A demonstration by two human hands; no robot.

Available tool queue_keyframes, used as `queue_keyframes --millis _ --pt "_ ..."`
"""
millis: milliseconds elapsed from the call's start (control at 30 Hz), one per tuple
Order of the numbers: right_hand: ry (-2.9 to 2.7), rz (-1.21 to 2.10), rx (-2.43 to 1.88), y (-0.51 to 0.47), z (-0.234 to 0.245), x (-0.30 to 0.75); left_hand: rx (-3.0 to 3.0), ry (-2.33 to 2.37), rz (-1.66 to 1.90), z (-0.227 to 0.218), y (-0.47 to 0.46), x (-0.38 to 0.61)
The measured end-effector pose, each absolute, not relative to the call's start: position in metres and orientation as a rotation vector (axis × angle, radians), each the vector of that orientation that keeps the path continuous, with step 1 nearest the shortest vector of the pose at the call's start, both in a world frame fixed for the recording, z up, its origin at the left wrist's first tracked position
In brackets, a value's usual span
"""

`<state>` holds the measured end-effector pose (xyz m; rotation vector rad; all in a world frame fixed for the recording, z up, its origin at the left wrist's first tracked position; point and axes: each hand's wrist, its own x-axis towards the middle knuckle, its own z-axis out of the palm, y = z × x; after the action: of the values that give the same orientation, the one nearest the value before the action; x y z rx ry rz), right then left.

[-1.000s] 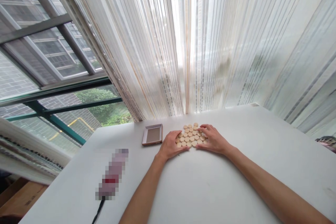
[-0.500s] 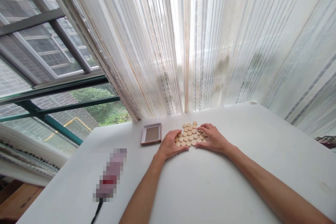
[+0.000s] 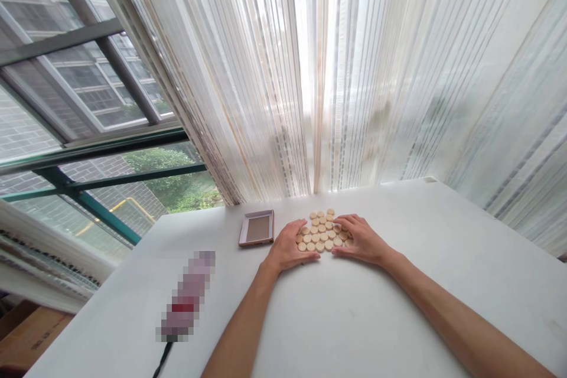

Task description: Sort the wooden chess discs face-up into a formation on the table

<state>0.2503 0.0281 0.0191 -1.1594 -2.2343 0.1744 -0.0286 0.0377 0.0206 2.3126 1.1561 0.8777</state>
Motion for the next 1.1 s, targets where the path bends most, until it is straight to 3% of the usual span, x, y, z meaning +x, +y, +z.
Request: queue_keyframes --millis 1100 --pt "-2.276 0.069 -1.066 0.022 0.025 0.239 2.227 1.208 0.969 0.019 0.029 -0.041"
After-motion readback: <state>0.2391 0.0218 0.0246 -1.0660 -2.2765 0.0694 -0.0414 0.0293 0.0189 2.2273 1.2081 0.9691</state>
